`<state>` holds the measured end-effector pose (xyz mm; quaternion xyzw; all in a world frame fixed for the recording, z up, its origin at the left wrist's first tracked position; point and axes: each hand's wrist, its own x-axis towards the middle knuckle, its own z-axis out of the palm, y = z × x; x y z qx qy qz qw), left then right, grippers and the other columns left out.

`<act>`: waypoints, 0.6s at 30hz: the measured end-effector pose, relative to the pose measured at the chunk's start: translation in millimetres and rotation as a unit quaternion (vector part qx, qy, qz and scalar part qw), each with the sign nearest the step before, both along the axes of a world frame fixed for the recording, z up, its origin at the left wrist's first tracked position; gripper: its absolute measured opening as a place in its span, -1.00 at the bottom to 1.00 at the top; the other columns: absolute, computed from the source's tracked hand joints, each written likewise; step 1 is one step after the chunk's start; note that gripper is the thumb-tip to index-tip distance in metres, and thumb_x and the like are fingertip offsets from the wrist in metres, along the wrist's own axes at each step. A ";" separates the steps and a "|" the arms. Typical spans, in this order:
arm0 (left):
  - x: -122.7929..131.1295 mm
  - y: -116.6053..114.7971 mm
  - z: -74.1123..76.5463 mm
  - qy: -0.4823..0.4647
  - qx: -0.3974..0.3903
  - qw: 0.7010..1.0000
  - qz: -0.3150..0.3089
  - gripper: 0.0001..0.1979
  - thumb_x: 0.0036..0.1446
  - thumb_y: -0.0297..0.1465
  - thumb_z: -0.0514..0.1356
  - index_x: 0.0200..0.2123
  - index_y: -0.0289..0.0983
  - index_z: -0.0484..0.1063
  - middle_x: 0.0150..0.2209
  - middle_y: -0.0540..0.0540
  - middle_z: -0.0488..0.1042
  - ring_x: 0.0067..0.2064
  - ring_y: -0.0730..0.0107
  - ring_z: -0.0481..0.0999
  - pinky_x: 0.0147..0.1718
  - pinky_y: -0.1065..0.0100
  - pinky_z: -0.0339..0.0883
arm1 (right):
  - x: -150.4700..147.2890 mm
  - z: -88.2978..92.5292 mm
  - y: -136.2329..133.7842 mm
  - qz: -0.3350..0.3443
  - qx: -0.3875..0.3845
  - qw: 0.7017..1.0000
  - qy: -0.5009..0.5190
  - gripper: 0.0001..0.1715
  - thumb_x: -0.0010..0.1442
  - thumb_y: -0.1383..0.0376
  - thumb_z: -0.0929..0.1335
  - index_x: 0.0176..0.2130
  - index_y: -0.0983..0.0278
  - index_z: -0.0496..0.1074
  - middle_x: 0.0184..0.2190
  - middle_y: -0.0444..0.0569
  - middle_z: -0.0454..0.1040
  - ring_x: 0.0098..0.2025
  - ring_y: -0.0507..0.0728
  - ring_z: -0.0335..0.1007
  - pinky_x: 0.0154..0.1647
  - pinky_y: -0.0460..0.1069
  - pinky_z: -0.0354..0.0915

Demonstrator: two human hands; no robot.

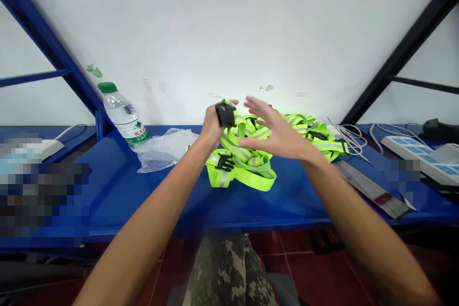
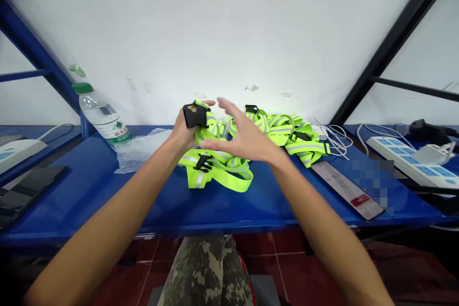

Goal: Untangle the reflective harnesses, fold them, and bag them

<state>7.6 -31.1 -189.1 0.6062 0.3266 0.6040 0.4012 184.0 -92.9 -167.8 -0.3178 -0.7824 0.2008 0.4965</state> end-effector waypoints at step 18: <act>-43.7 -13.1 -32.9 0.479 -0.072 0.870 -0.096 -0.17 -0.59 -0.21 0.53 -0.06 -0.23 0.57 -0.43 -0.10 0.59 -0.37 0.07 0.57 -0.35 0.29 0.33 | 86.7 33.5 90.4 -0.342 0.089 0.898 0.261 -0.74 0.31 0.26 0.24 -0.29 0.13 -0.02 -0.53 -0.27 0.11 -0.61 -0.03 0.14 -0.54 -0.05 0.14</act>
